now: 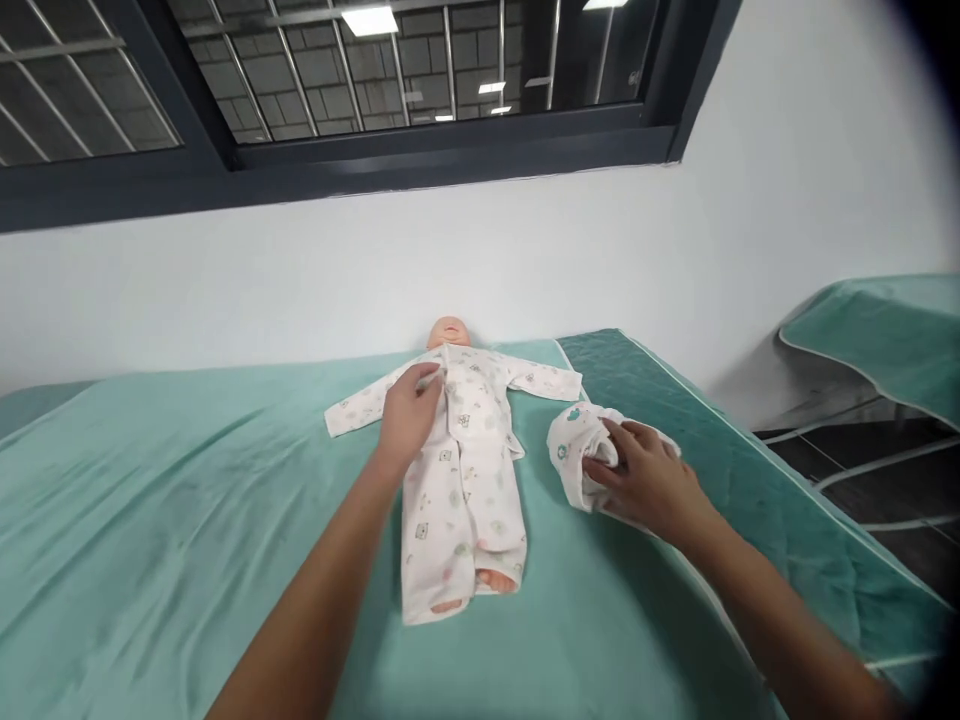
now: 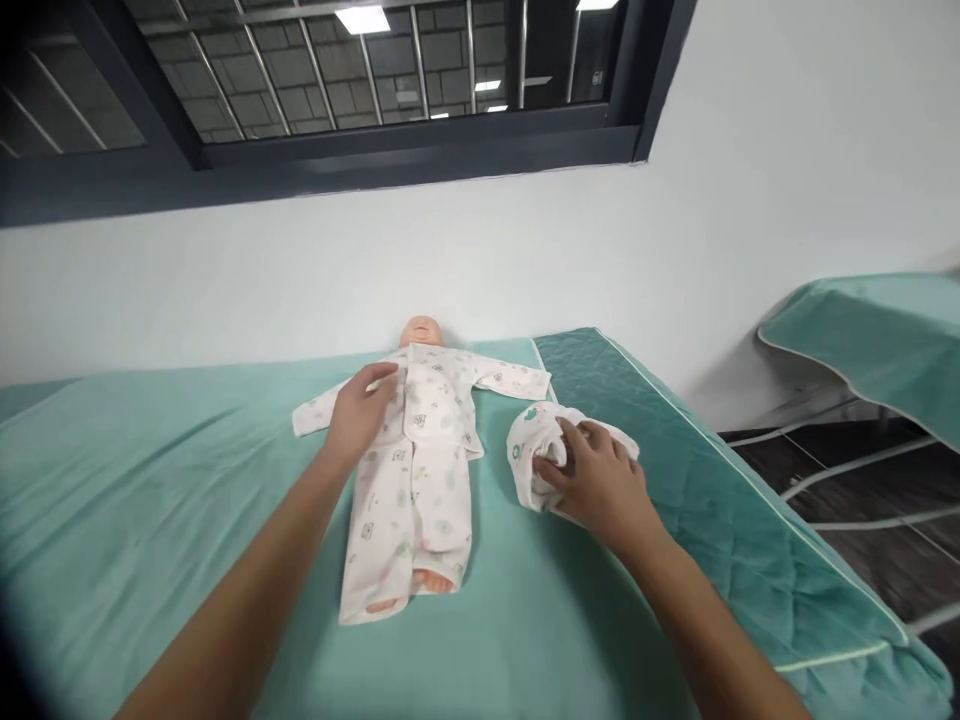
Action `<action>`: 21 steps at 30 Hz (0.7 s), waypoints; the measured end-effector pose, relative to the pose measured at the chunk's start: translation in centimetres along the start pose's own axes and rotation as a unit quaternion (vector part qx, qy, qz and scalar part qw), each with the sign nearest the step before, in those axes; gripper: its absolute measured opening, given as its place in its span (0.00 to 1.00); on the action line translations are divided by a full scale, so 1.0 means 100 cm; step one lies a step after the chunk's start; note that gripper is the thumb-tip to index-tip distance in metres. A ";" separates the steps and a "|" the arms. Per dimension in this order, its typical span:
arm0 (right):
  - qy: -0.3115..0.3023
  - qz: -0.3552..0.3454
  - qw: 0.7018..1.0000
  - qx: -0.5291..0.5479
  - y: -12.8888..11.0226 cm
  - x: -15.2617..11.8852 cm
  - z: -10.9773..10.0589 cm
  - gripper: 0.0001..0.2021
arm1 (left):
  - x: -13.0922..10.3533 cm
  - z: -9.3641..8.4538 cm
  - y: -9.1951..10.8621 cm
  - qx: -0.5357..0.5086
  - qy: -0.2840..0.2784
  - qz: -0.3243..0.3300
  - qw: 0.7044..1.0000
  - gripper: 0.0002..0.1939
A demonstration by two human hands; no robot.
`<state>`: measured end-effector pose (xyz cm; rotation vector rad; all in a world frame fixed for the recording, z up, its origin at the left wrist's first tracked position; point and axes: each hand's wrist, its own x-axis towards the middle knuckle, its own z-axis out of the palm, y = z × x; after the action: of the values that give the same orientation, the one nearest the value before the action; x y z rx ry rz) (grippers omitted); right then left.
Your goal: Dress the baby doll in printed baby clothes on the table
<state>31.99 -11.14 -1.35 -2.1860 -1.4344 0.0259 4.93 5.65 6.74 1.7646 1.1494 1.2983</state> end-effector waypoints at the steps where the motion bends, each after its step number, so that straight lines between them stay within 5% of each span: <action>1: 0.032 -0.018 0.999 -0.004 -0.006 -0.003 -0.006 0.35 | 0.015 0.005 -0.006 0.017 0.005 0.030 0.999 0.11; 3: 0.106 -0.068 0.992 0.009 -0.029 -0.006 -0.021 0.38 | 0.041 0.014 -0.019 0.044 0.008 0.080 0.996 0.13; 6: 0.145 -0.143 0.972 0.119 -0.084 0.002 -0.028 0.27 | 0.061 0.025 -0.037 0.085 0.010 0.056 0.995 0.16; 9: 0.094 -0.210 0.948 0.220 -0.142 0.038 -0.003 0.18 | 0.064 0.028 -0.050 0.149 0.003 0.008 0.989 0.20; 12: 0.072 -0.220 0.930 0.284 -0.182 0.093 0.035 0.19 | 0.062 0.021 -0.057 0.172 -0.044 0.034 0.984 0.20; 16: 0.034 -0.172 0.938 0.298 -0.193 0.147 0.074 0.15 | 0.066 0.010 -0.068 0.151 -0.097 0.089 0.980 0.21; 21: -0.016 -0.117 0.923 0.365 -0.177 0.150 0.095 0.13 | 0.068 0.012 -0.074 0.198 -0.118 0.112 0.966 0.22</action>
<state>20.78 11.07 1.95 -1.4049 -1.3959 0.4408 4.91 14.82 2.48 2.3299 1.1545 0.9881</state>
